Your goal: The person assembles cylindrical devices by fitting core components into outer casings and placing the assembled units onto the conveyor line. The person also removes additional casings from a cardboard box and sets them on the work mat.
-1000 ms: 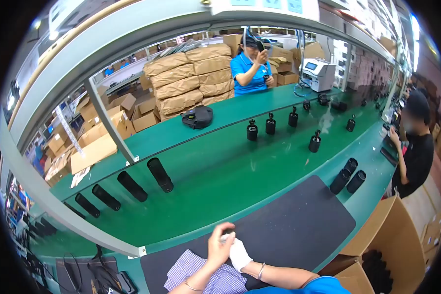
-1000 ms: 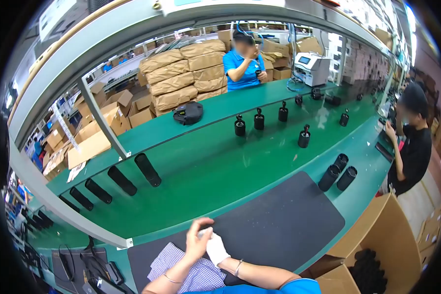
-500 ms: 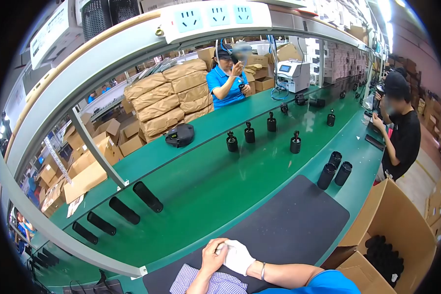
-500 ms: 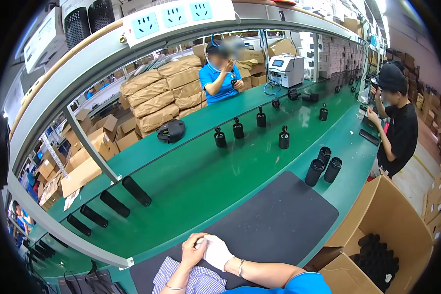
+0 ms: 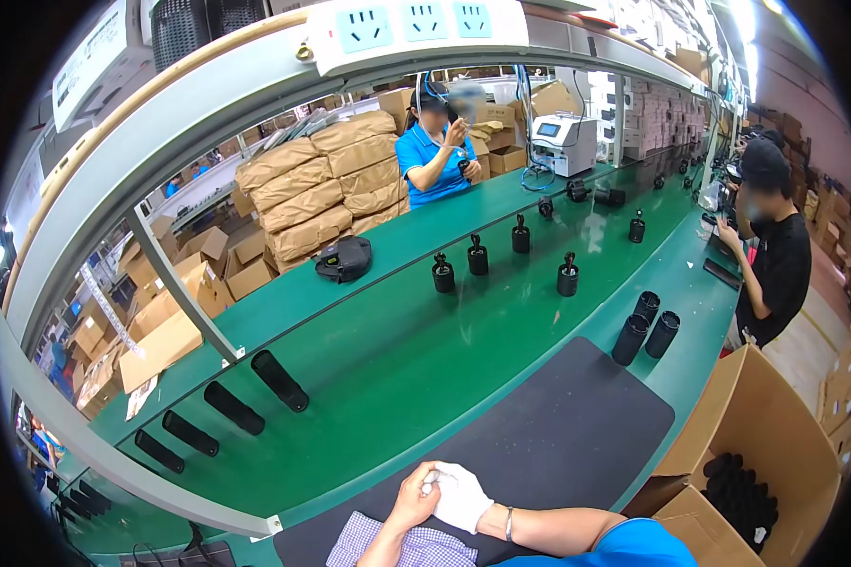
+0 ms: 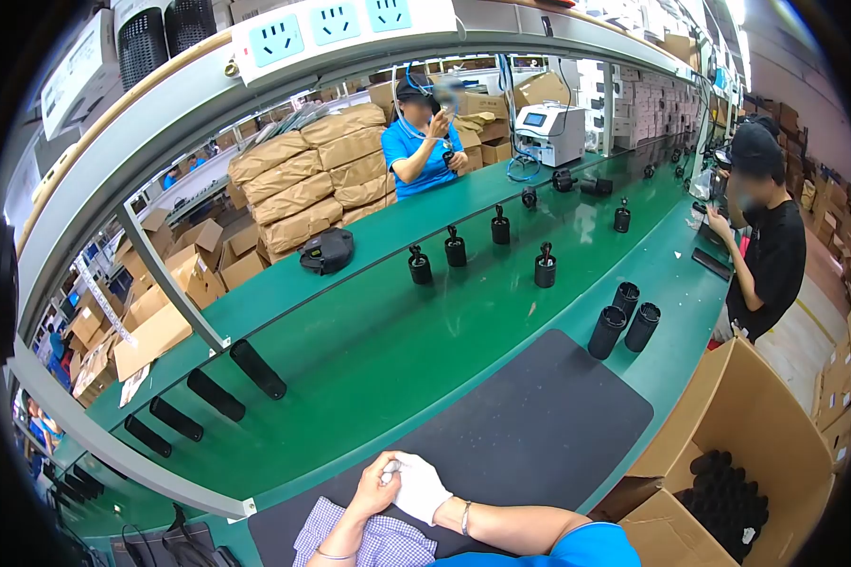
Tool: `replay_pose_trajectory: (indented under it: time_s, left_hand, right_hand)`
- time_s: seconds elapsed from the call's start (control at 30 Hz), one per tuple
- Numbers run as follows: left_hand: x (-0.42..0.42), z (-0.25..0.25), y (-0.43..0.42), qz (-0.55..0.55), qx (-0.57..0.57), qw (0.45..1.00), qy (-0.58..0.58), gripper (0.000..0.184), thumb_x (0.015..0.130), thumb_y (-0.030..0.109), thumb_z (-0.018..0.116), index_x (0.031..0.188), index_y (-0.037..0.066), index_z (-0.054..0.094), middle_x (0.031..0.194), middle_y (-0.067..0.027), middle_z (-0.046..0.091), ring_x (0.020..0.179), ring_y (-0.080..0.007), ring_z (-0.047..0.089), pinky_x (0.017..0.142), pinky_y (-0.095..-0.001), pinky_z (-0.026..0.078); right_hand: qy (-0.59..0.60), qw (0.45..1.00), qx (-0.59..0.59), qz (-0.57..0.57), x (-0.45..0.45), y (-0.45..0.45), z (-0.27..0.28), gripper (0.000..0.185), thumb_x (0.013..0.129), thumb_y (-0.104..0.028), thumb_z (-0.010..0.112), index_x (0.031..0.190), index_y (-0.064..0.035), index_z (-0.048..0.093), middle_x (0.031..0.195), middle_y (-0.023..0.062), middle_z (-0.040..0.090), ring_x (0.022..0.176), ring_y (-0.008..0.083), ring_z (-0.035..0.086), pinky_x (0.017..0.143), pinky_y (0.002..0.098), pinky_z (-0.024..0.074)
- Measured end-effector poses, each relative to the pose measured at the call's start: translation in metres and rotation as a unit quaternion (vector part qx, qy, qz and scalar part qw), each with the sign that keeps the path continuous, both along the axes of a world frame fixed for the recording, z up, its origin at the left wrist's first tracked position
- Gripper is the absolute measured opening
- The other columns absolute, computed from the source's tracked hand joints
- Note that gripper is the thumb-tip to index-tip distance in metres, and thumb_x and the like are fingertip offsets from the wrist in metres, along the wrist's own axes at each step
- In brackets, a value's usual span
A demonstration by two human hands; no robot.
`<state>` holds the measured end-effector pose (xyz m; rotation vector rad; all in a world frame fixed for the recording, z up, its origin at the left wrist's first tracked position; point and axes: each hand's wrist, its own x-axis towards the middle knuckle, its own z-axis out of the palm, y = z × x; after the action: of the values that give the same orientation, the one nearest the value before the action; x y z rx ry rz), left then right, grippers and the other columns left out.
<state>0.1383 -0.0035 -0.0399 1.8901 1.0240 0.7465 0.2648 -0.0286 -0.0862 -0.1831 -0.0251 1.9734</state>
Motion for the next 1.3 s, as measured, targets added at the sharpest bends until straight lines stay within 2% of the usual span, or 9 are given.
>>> replay_pose_trajectory:
  time_s: [0.2,0.53,0.7,0.83,1.17,1.3]
  left_hand:
    - [0.001,-0.001,0.002,-0.012,0.025,0.999,-0.033,0.043,0.072,-0.005,0.048,0.112,0.005,0.058,0.097,-0.0078,0.063,0.074,-0.0211,0.056,0.065,-0.0271,0.044]
    - [0.003,0.004,-0.001,-0.005,0.000,0.999,-0.043,0.040,0.071,-0.004,0.048,0.108,0.005,0.061,0.097,-0.0066,0.064,0.074,-0.0174,0.055,0.064,-0.0245,0.042]
    - [0.004,0.006,-0.002,-0.002,0.006,0.999,-0.047,0.040,0.071,-0.004,0.048,0.108,0.005,0.061,0.097,-0.0062,0.064,0.073,-0.0172,0.055,0.063,-0.0243,0.042]
    - [0.003,0.006,-0.001,0.003,-0.003,1.000,-0.029,0.040,0.071,-0.004,0.048,0.108,0.004,0.061,0.097,-0.0060,0.064,0.072,-0.0172,0.055,0.062,-0.0244,0.042]
    - [0.005,0.005,-0.002,0.001,0.011,0.999,-0.048,0.038,0.071,-0.005,0.049,0.106,0.004,0.062,0.097,-0.0060,0.064,0.073,-0.0175,0.056,0.062,-0.0252,0.043]
    - [0.005,0.002,-0.001,-0.006,0.016,0.998,-0.055,0.035,0.071,-0.005,0.050,0.102,0.003,0.062,0.098,-0.0063,0.064,0.073,-0.0184,0.057,0.063,-0.0249,0.043]
  right_hand:
    - [-0.017,1.000,0.000,-0.018,-0.001,-0.001,-0.008,0.022,0.092,-0.015,0.046,0.103,-0.0060,0.063,0.101,0.0090,0.065,0.092,0.0204,0.062,0.087,0.0311,0.0479]
    - [0.037,0.999,0.005,0.028,0.003,-0.001,-0.013,0.023,0.092,-0.013,0.045,0.106,-0.0057,0.062,0.106,0.0102,0.064,0.098,0.0212,0.061,0.090,0.0319,0.0477]
    - [0.001,1.000,0.012,0.005,0.001,-0.002,-0.013,0.024,0.092,-0.013,0.045,0.108,-0.0052,0.061,0.106,0.0104,0.064,0.100,0.0216,0.061,0.091,0.0323,0.0476]
    - [-0.004,0.999,-0.039,0.006,0.001,-0.002,-0.003,0.019,0.090,-0.011,0.049,0.101,-0.0053,0.064,0.101,0.0099,0.066,0.093,0.0206,0.063,0.086,0.0311,0.0494]
    - [0.003,0.999,-0.029,0.012,0.002,-0.003,-0.011,0.020,0.090,-0.014,0.049,0.101,-0.0054,0.063,0.102,0.0093,0.066,0.093,0.0199,0.063,0.085,0.0313,0.0488]
    - [0.013,1.000,-0.012,0.013,0.003,-0.003,0.005,0.020,0.090,-0.015,0.049,0.100,-0.0055,0.063,0.099,0.0084,0.066,0.090,0.0191,0.062,0.084,0.0316,0.0482]
